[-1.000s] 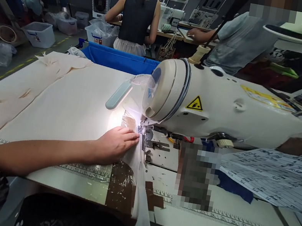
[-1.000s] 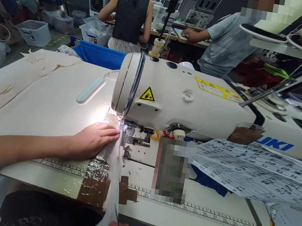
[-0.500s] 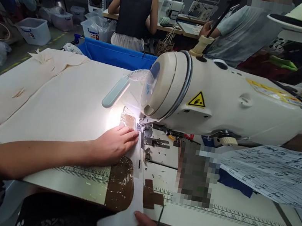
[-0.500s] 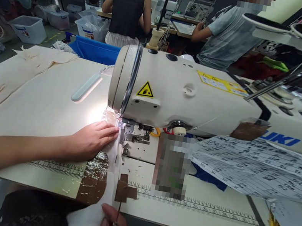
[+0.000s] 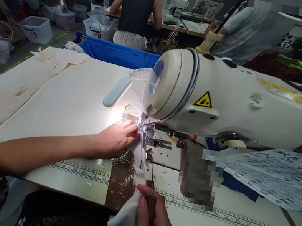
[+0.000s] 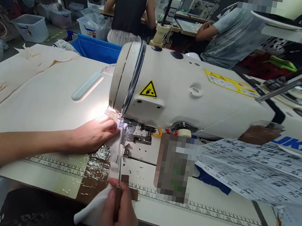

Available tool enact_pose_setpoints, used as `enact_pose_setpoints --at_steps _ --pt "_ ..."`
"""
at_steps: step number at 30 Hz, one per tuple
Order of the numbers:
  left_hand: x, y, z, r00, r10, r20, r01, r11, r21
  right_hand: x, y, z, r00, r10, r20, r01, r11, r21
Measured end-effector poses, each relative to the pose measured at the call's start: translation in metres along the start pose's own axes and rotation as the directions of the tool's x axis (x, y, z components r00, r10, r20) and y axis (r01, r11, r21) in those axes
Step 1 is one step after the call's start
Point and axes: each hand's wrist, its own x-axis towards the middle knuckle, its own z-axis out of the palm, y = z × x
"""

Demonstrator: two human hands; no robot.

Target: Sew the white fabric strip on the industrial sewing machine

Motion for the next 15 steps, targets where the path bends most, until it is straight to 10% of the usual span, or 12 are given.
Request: enact_pose_setpoints --at_steps 15 --pt "-0.002 -0.003 -0.001 0.999 0.033 0.009 -0.032 0.995 -0.095 0.015 0.014 -0.006 0.927 0.149 0.344 -0.274 0.896 0.350"
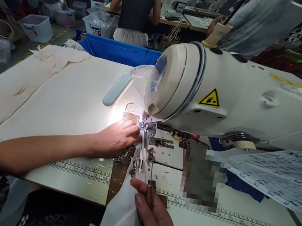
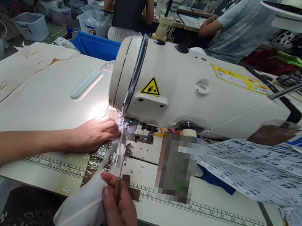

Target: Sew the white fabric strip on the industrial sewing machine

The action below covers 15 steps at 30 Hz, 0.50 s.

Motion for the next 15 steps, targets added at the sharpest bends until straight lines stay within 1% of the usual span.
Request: enact_pose_setpoints --at_steps 2,4,6,10,13,15 --pt "-0.001 0.000 0.000 1.000 0.001 0.001 -0.001 1.000 0.004 0.000 0.004 -0.007 0.997 -0.068 -0.038 0.061 0.985 -0.162" --pt "-0.001 0.001 0.000 1.000 -0.002 -0.002 0.002 1.000 0.003 -0.002 0.008 -0.013 0.986 -0.146 -0.085 0.113 0.943 -0.314" --pt "-0.002 0.001 0.000 1.000 0.005 -0.005 -0.005 1.000 -0.011 -0.003 0.010 -0.017 0.972 -0.206 -0.115 0.143 0.903 -0.404" --pt "-0.002 0.001 0.000 1.000 0.031 -0.004 -0.031 0.999 -0.042 -0.004 0.007 -0.015 0.952 -0.279 -0.124 0.184 0.848 -0.497" --pt "-0.001 0.001 0.001 1.000 0.029 -0.001 -0.029 0.999 -0.033 -0.004 0.002 -0.007 0.936 -0.332 -0.119 0.222 0.817 -0.532" --pt "0.000 0.001 0.002 1.000 0.026 0.004 -0.025 0.999 -0.023 -0.003 0.000 0.001 0.912 -0.381 -0.156 0.239 0.799 -0.552"
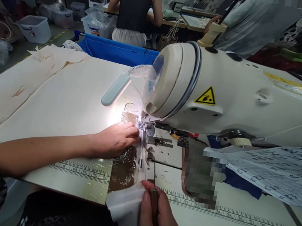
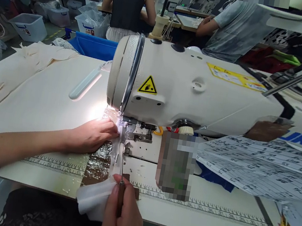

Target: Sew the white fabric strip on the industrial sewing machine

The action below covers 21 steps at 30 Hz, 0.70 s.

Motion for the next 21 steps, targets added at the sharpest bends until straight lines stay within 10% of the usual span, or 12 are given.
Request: enact_pose_setpoints --at_steps 21 --pt "-0.001 -0.004 -0.001 0.998 0.041 -0.042 -0.040 0.999 0.019 0.022 0.001 0.022 0.955 -0.253 -0.154 0.213 0.948 -0.235"
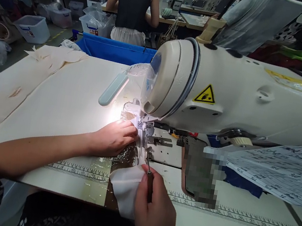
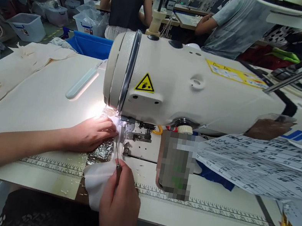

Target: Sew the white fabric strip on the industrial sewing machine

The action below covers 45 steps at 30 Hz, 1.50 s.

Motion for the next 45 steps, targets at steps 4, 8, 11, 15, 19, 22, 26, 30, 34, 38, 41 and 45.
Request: enact_pose_setpoints --at_steps 4,8,11,15,19,22,26,30,34,38,41,45 --pt "0.000 0.000 0.002 0.999 -0.032 -0.019 0.033 0.999 0.020 0.007 0.004 0.008 0.994 -0.089 -0.058 0.087 0.995 -0.045" --pt "-0.004 0.002 0.000 0.997 -0.059 -0.058 0.059 0.998 -0.010 0.012 0.003 0.011 0.982 -0.164 -0.097 0.156 0.984 -0.086" --pt "-0.005 0.004 -0.003 0.997 -0.051 -0.058 0.048 0.998 -0.050 0.015 0.001 0.009 0.977 -0.189 -0.100 0.179 0.978 -0.104" --pt "-0.004 0.004 -0.004 1.000 -0.022 -0.012 0.022 0.999 -0.030 0.020 -0.004 0.004 0.965 -0.249 -0.076 0.235 0.959 -0.160" --pt "-0.001 0.003 -0.002 0.998 -0.050 0.031 0.049 0.998 0.043 0.023 -0.005 0.004 0.955 -0.284 -0.084 0.264 0.945 -0.195" --pt "0.001 0.003 -0.001 0.996 -0.073 0.047 0.069 0.995 0.077 0.023 -0.005 0.003 0.954 -0.290 -0.072 0.271 0.941 -0.203" --pt "0.002 0.003 0.000 0.994 -0.095 0.058 0.089 0.992 0.089 0.023 -0.005 -0.001 0.956 -0.291 -0.047 0.276 0.939 -0.205" --pt "0.002 0.004 0.001 0.991 -0.112 0.066 0.106 0.991 0.084 0.023 -0.007 -0.006 0.963 -0.269 -0.010 0.266 0.956 -0.125" --pt "0.000 0.003 -0.001 0.992 -0.108 0.059 0.105 0.993 0.056 0.018 -0.010 -0.006 0.969 -0.246 -0.017 0.246 0.969 -0.005" --pt "0.002 0.004 -0.004 0.991 -0.102 0.082 0.095 0.992 0.088 0.016 -0.021 -0.008 0.962 -0.267 -0.058 0.272 0.955 0.115" --pt "0.012 0.007 -0.005 0.984 -0.113 0.138 0.089 0.981 0.171 0.018 -0.033 -0.010 0.952 -0.299 -0.063 0.305 0.933 0.190" --pt "0.025 0.011 -0.005 0.963 -0.177 0.205 0.115 0.952 0.283 0.014 -0.042 -0.007 0.936 -0.337 -0.098 0.351 0.909 0.227"
